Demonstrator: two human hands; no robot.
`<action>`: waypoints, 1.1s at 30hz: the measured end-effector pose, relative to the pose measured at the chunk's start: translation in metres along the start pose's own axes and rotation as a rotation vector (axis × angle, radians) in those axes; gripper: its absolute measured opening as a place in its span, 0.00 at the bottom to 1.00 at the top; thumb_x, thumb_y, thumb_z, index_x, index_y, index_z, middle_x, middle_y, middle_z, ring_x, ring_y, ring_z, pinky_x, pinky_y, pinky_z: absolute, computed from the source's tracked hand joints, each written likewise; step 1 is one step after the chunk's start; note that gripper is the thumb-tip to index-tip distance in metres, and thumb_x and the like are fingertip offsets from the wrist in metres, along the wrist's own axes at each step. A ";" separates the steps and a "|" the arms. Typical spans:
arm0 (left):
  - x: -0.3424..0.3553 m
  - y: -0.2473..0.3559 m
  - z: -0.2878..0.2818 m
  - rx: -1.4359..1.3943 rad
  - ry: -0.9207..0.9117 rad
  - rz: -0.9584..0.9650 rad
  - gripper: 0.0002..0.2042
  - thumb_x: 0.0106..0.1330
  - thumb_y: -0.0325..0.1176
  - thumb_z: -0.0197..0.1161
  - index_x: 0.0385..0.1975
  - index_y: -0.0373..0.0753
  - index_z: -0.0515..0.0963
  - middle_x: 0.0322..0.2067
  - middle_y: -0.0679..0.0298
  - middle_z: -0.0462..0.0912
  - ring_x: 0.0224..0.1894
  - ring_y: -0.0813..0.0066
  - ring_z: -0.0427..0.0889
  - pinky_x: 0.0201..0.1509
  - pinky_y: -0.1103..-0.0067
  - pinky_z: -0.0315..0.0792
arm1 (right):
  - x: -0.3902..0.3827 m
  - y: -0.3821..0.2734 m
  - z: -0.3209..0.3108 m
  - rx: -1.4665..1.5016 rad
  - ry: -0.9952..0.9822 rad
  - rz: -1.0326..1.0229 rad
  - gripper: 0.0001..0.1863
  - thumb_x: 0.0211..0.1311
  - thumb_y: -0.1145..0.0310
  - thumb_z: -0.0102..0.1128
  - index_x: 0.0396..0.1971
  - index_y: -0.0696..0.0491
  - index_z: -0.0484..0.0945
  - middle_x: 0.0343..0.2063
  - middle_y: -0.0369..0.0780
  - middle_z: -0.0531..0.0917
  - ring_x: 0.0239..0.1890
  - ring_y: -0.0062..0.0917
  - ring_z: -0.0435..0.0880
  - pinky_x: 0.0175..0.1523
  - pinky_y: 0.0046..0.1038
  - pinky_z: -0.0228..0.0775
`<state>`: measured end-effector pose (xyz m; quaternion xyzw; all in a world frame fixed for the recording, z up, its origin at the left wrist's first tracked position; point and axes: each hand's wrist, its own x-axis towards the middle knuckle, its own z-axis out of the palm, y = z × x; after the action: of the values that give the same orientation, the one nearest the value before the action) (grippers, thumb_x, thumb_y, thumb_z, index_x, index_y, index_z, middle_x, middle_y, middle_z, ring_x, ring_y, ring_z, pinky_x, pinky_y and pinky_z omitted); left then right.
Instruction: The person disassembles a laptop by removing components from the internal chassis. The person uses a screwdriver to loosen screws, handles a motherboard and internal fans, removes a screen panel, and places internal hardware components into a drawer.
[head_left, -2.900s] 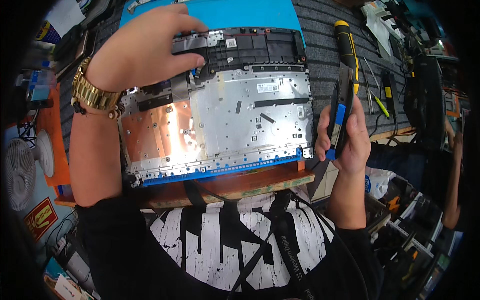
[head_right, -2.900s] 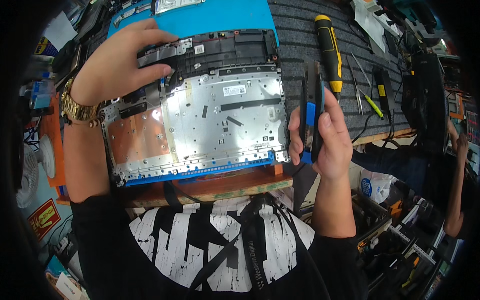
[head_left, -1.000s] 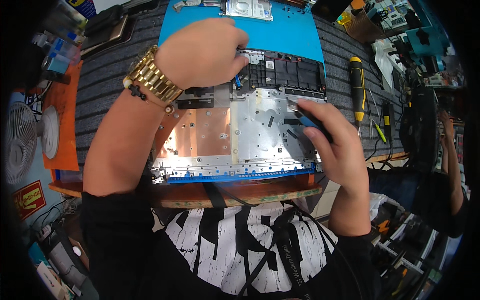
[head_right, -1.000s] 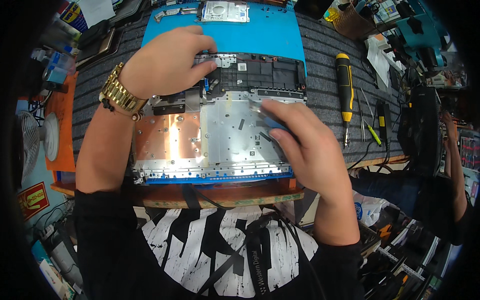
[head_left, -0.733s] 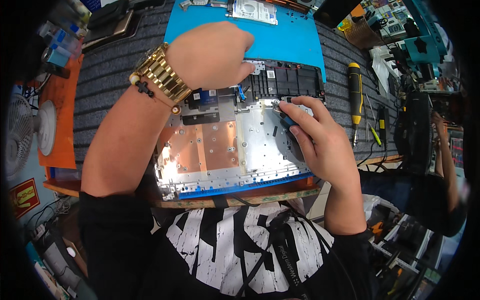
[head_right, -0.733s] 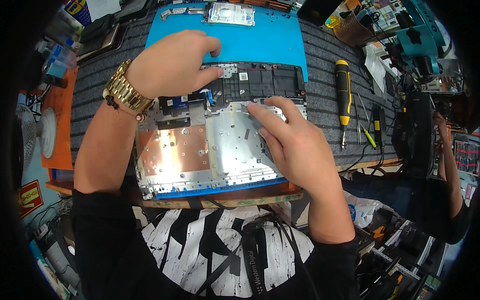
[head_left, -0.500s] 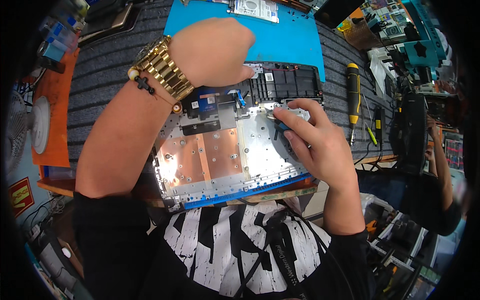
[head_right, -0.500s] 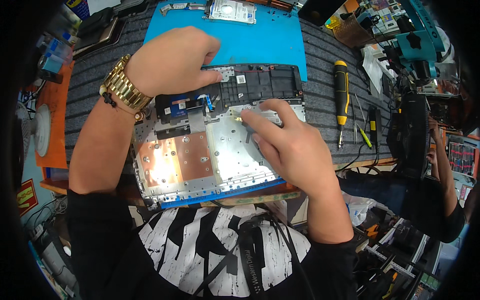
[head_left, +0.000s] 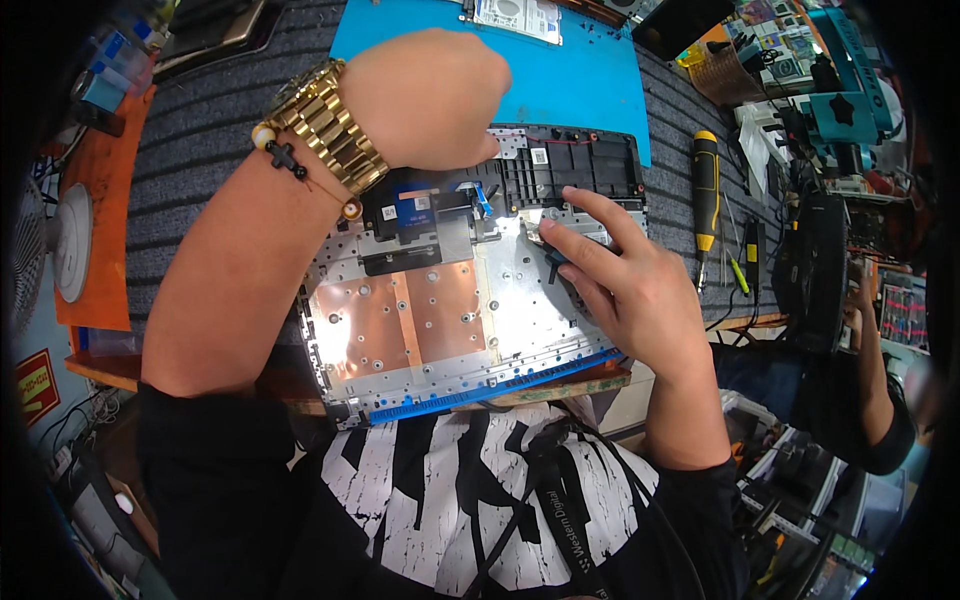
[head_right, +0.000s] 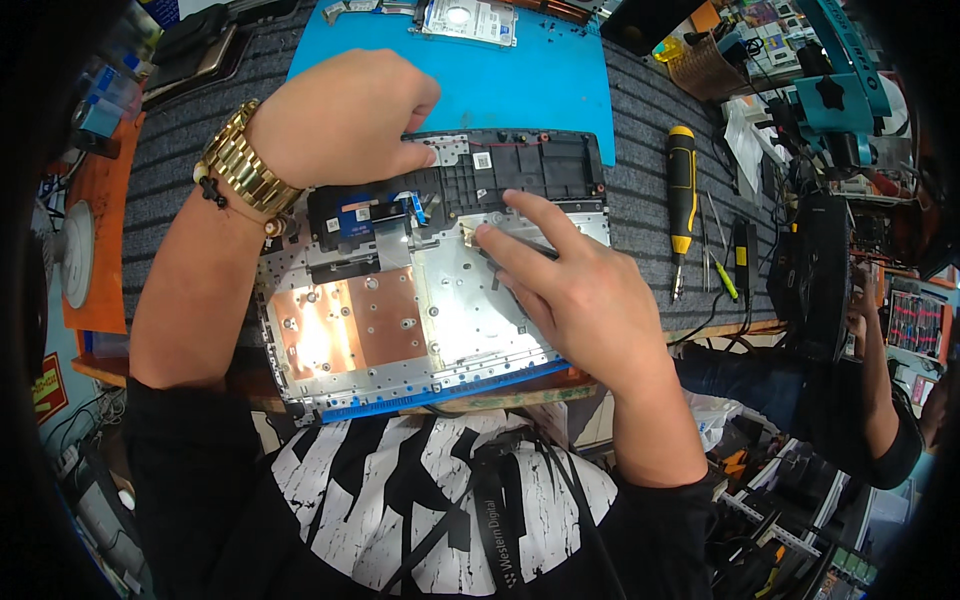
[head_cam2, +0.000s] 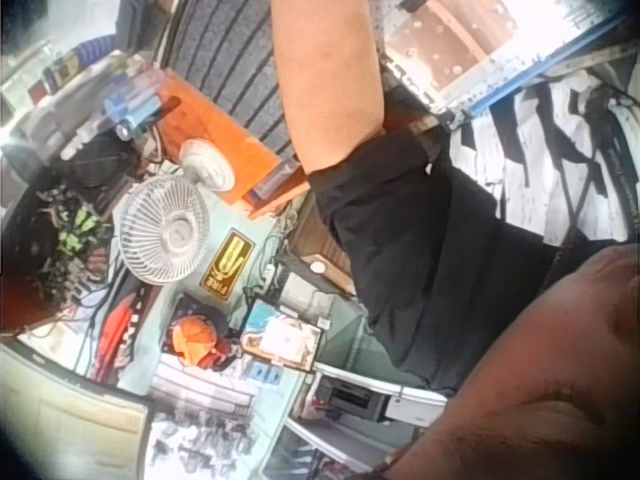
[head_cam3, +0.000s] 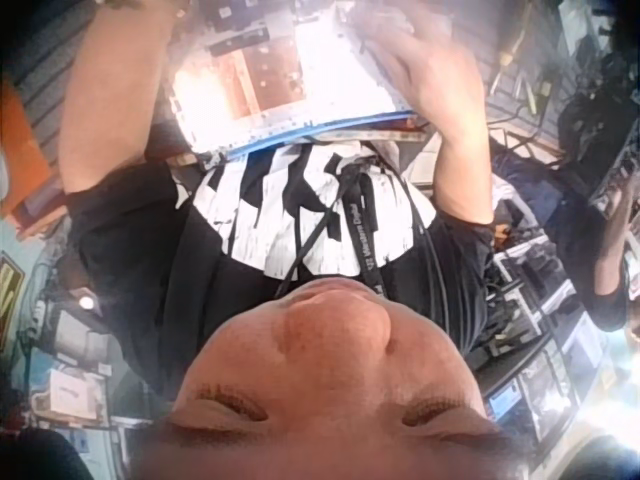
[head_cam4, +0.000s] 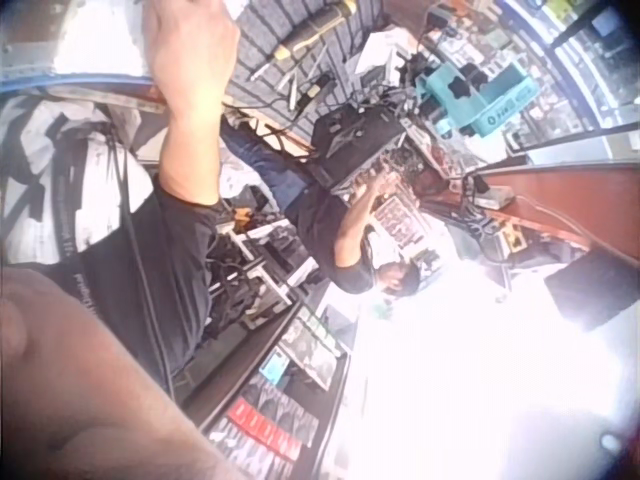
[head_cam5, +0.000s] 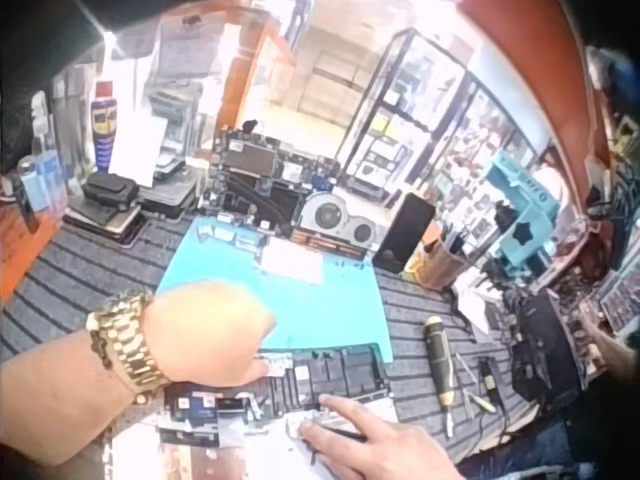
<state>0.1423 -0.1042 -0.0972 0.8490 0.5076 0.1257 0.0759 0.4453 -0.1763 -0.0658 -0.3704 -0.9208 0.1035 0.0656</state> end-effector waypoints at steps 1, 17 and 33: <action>0.001 0.000 0.000 -0.001 -0.001 0.001 0.16 0.64 0.43 0.82 0.33 0.36 0.84 0.32 0.53 0.88 0.39 0.47 0.89 0.45 0.57 0.82 | 0.000 0.001 0.000 -0.005 0.002 -0.008 0.22 0.69 0.68 0.76 0.62 0.41 0.91 0.69 0.41 0.86 0.38 0.41 0.95 0.41 0.41 0.89; 0.001 0.000 -0.006 0.008 -0.049 -0.011 0.16 0.66 0.42 0.81 0.33 0.36 0.85 0.32 0.54 0.88 0.38 0.48 0.89 0.44 0.59 0.82 | 0.000 -0.002 -0.006 0.080 -0.049 0.033 0.21 0.70 0.67 0.77 0.62 0.39 0.91 0.60 0.40 0.88 0.36 0.41 0.94 0.40 0.43 0.87; -0.041 0.018 -0.026 -0.027 -0.132 0.095 0.14 0.57 0.39 0.83 0.28 0.37 0.86 0.27 0.54 0.87 0.37 0.52 0.90 0.41 0.63 0.83 | -0.023 0.024 -0.003 0.288 0.126 0.093 0.19 0.72 0.78 0.74 0.61 0.58 0.87 0.54 0.50 0.90 0.53 0.49 0.93 0.56 0.37 0.86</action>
<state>0.1311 -0.1483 -0.0735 0.8774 0.4589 0.0799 0.1148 0.4784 -0.1756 -0.0698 -0.4051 -0.8724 0.2138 0.1706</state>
